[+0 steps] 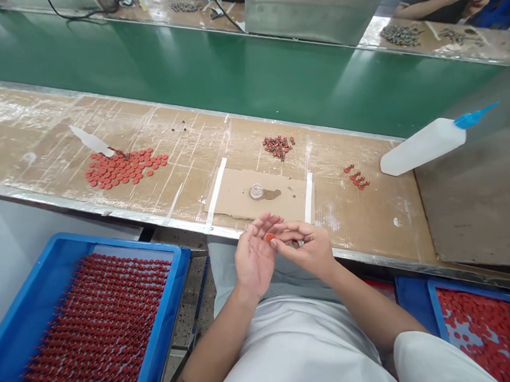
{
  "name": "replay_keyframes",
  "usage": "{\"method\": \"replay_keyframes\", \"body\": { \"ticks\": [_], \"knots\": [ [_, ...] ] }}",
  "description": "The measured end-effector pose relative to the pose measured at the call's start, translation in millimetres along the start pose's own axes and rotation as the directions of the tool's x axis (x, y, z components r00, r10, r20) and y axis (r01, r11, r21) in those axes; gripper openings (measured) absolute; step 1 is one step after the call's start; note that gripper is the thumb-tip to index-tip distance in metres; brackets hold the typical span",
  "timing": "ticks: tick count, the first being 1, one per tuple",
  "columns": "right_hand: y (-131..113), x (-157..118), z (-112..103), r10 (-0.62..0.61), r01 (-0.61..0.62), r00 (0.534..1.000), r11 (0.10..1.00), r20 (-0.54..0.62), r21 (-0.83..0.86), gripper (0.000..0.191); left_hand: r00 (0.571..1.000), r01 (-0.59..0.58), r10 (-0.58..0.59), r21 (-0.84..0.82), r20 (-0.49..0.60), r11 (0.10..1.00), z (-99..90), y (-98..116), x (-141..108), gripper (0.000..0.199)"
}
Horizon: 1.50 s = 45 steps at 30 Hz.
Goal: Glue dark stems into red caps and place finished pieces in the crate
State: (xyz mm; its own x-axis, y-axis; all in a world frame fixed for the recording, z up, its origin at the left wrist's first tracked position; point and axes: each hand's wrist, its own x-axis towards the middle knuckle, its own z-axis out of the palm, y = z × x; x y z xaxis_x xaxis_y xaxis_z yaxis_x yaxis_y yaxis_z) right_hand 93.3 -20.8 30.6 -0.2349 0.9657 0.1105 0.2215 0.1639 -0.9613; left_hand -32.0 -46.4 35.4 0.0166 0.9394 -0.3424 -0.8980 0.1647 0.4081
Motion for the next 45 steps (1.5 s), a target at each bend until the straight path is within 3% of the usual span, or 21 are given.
{"method": "replay_keyframes", "body": {
  "ticks": [4,8,17,20,27,30,33,35,36,39,41,45],
  "knots": [
    [-4.3,3.7,-4.3,0.264,-0.287,0.957,0.918,0.118,0.273,0.039,0.999,-0.033,0.029,0.130,0.034,0.991,-13.8,-1.1,-1.5,0.025],
    [-2.7,9.0,-9.3,0.341,-0.400,0.913,0.852,0.222,0.337,0.050,0.993,-0.048,0.026,0.186,0.116,0.981,-24.3,-6.9,-4.7,0.023],
    [-9.3,20.0,-8.4,0.335,-0.425,0.895,0.839,0.294,0.339,0.048,0.986,-0.124,0.108,0.129,0.124,0.984,-28.2,-7.5,-0.7,0.010],
    [-17.0,16.6,-4.2,0.370,-0.424,0.903,0.849,0.217,0.316,0.044,0.983,-0.170,0.160,0.110,0.096,0.979,-27.4,-9.9,-1.3,0.007],
    [-29.6,4.7,11.3,0.363,-0.340,0.932,0.879,-0.007,0.335,0.036,0.956,-0.292,0.289,0.175,0.044,0.940,-21.7,-18.1,-5.9,0.023],
    [-28.5,2.4,16.5,0.376,-0.368,0.926,0.868,0.044,0.333,0.036,0.954,-0.289,0.300,0.201,-0.026,0.936,-20.5,-15.1,-5.0,0.022],
    [-26.3,10.3,9.6,0.337,-0.362,0.930,0.906,0.143,0.218,0.036,0.958,-0.260,0.275,0.159,-0.080,0.952,-23.8,-7.4,-1.8,0.020],
    [-21.2,30.3,-5.5,0.251,-0.256,0.964,0.965,0.084,0.055,0.034,0.955,-0.260,0.274,0.123,-0.111,0.958,-29.1,-1.1,1.2,0.020],
    [-16.5,46.1,-15.8,0.173,-0.172,0.985,0.983,0.002,-0.056,0.034,0.952,-0.263,0.276,0.110,-0.131,0.958,-32.4,2.0,2.6,0.020],
    [6.7,111.7,-49.9,-0.031,-0.057,0.976,0.919,-0.216,-0.390,0.036,0.947,-0.257,0.268,0.085,-0.179,0.963,-41.8,9.5,5.3,0.019],
    [26.6,159.9,-68.5,-0.113,-0.034,0.966,0.837,-0.233,-0.546,0.036,0.947,-0.247,0.257,0.076,-0.192,0.966,-45.7,12.6,5.0,0.018],
    [60.0,231.9,-85.5,-0.081,-0.050,0.986,0.683,-0.144,-0.728,0.038,0.950,-0.229,0.238,0.066,-0.204,0.971,-48.4,15.6,1.0,0.020]
  ]
}}
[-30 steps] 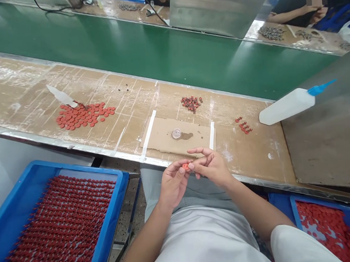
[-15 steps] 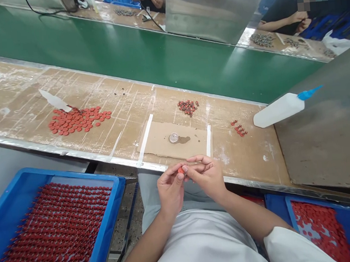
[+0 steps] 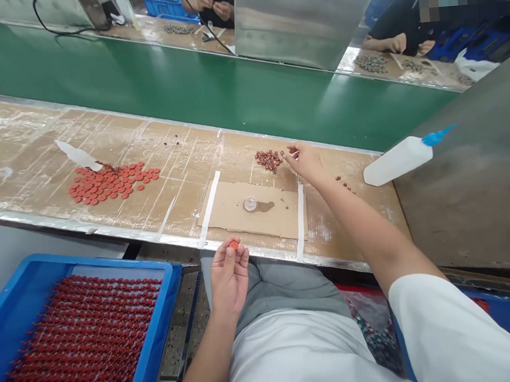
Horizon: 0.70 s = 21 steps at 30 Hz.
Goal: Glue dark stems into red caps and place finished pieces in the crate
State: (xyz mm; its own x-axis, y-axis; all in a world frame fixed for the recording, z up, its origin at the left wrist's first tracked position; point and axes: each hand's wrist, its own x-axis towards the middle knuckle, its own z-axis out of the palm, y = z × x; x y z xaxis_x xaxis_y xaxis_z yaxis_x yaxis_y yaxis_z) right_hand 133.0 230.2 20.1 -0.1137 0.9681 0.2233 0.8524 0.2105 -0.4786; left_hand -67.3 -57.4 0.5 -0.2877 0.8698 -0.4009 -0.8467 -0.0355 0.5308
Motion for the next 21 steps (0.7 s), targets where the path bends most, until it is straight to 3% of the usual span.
{"method": "replay_keyframes", "body": {
  "ticks": [7,15,21],
  "knots": [
    [10.5,40.6,16.3,-0.030,0.104,0.963,0.958,0.269,-0.266,0.026,0.998,-0.001,0.003,0.027,-0.056,1.000,-14.7,6.1,0.4,0.025],
    [5.2,64.3,13.4,-0.015,0.166,0.937,0.900,0.350,-0.403,0.021,0.998,0.032,-0.028,0.064,-0.055,0.997,-18.4,9.8,3.1,0.028],
    [-3.4,63.2,9.2,0.015,0.169,0.924,0.879,0.381,-0.446,0.019,0.997,0.053,-0.051,0.049,-0.053,0.997,-16.8,8.7,1.6,0.027]
  ]
}}
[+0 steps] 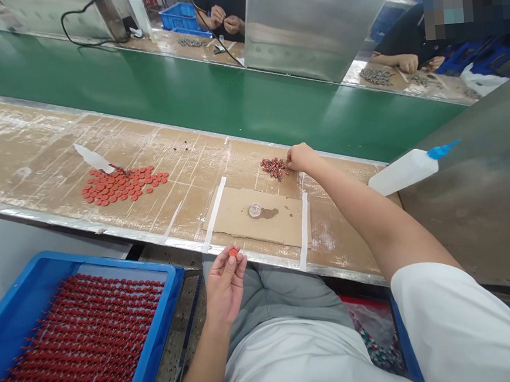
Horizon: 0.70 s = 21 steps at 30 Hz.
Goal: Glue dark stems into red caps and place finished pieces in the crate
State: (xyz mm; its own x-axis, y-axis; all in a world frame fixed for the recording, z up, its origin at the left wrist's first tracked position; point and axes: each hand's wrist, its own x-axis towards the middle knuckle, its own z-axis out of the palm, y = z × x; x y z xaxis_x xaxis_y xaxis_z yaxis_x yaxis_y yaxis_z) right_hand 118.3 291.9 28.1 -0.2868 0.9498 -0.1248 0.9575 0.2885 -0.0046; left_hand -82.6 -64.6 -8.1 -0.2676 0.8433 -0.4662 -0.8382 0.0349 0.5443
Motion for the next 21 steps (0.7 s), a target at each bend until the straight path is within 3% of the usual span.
{"method": "replay_keyframes", "body": {
  "ticks": [4,8,10,14,18,21],
  "knots": [
    [5.6,-9.9,-0.4,0.021,-0.018,0.998,0.998,-0.055,0.057,0.023,1.000,0.013,-0.013,-0.008,0.002,1.000,-2.1,0.1,-1.5,0.025],
    [17.1,-20.1,4.2,0.179,-0.113,0.971,0.928,-0.160,0.354,0.021,1.000,0.024,-0.024,-0.008,0.000,1.000,-2.5,1.7,-2.3,0.026],
    [19.1,-27.4,7.2,0.254,-0.127,0.955,0.820,-0.155,0.558,0.017,1.000,0.028,-0.028,-0.010,0.002,1.000,-1.8,2.1,-2.3,0.026],
    [3.1,-57.4,14.9,0.334,-0.016,0.930,0.449,-0.151,0.893,0.022,1.000,0.021,-0.021,-0.024,0.017,0.999,-0.6,1.5,-1.6,0.026],
    [-38.6,-110.1,29.2,0.271,0.162,0.936,0.233,-0.224,0.959,0.037,1.000,0.013,-0.012,-0.038,0.015,0.999,-0.1,-0.7,-0.3,0.025],
    [-73.2,-145.8,40.8,0.216,0.199,0.952,0.106,-0.218,0.974,0.037,0.999,0.016,-0.015,-0.038,0.029,0.999,1.6,-1.7,-0.8,0.023]
  ]
}}
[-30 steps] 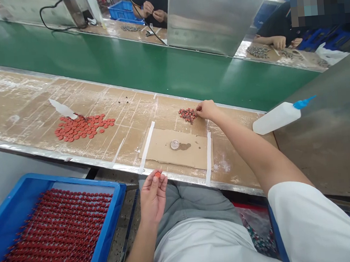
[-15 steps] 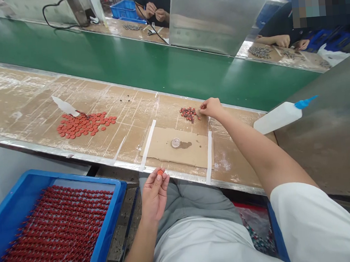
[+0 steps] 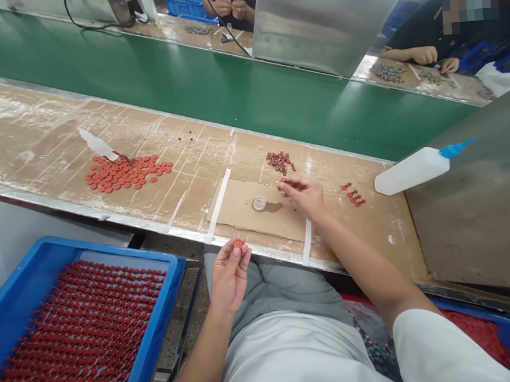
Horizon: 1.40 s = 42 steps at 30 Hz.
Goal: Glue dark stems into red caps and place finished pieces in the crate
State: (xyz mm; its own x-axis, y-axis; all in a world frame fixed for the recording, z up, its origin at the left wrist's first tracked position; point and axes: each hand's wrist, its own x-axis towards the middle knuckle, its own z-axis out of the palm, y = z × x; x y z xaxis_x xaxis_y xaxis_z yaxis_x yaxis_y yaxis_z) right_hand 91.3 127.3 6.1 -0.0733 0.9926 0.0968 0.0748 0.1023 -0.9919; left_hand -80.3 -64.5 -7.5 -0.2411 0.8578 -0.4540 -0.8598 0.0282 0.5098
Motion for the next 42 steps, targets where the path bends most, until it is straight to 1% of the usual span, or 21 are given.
{"method": "replay_keyframes", "body": {
  "ticks": [2,4,7,10,13,17,19,23,31,38,40,42],
  "knots": [
    [0.1,-18.0,14.4,0.000,0.000,1.000,1.000,0.022,0.024,0.036,1.000,0.006,-0.006,0.005,0.007,1.000,1.8,0.0,-1.5,0.023],
    [-0.4,-25.9,24.2,-0.030,0.030,0.999,1.000,0.029,-0.004,0.034,1.000,0.015,-0.015,0.009,0.008,1.000,3.2,0.2,-3.6,0.023],
    [-1.2,-25.9,30.1,-0.151,0.153,0.988,0.980,0.023,-0.126,0.028,1.000,0.022,-0.022,0.007,0.002,1.000,3.7,0.2,-6.5,0.024],
    [0.3,-22.3,30.0,-0.308,0.309,0.950,0.903,0.050,-0.300,0.022,1.000,0.014,-0.014,-0.002,0.004,1.000,2.7,0.0,-7.7,0.023],
    [5.3,-20.0,29.6,-0.393,0.398,0.914,0.820,0.103,-0.412,0.020,1.000,0.009,-0.009,-0.004,0.009,1.000,1.4,0.2,-7.9,0.022],
    [11.7,-18.0,30.9,-0.520,0.522,0.845,0.754,0.123,-0.398,0.016,1.000,0.019,-0.019,-0.009,0.017,1.000,0.8,1.1,-7.7,0.022],
    [12.6,-17.5,31.2,-0.556,0.561,0.820,0.733,0.138,-0.385,0.014,1.000,0.021,-0.021,-0.014,0.017,1.000,1.0,1.2,-7.3,0.021],
    [13.0,-17.4,30.6,-0.564,0.585,0.806,0.716,0.179,-0.381,0.013,0.999,0.030,-0.030,-0.020,0.016,0.999,2.0,0.7,-6.8,0.021],
    [18.1,-14.3,31.0,-0.595,0.622,0.779,0.693,0.198,-0.365,0.013,0.999,0.037,-0.037,-0.018,0.008,0.999,1.3,0.7,-6.5,0.022],
    [16.5,-14.6,30.7,-0.554,0.597,0.801,0.707,0.227,-0.379,0.012,0.999,0.033,-0.033,-0.021,0.009,0.999,0.0,1.1,-6.1,0.023],
    [15.6,-15.5,30.9,-0.529,0.572,0.819,0.727,0.221,-0.381,0.012,0.999,0.033,-0.033,-0.020,0.003,0.999,-0.2,1.7,-6.1,0.023],
    [14.2,-16.7,31.8,-0.495,0.529,0.848,0.766,0.191,-0.365,0.011,1.000,0.030,-0.030,-0.017,-0.006,0.999,-0.5,2.4,-6.1,0.023]
  ]
}}
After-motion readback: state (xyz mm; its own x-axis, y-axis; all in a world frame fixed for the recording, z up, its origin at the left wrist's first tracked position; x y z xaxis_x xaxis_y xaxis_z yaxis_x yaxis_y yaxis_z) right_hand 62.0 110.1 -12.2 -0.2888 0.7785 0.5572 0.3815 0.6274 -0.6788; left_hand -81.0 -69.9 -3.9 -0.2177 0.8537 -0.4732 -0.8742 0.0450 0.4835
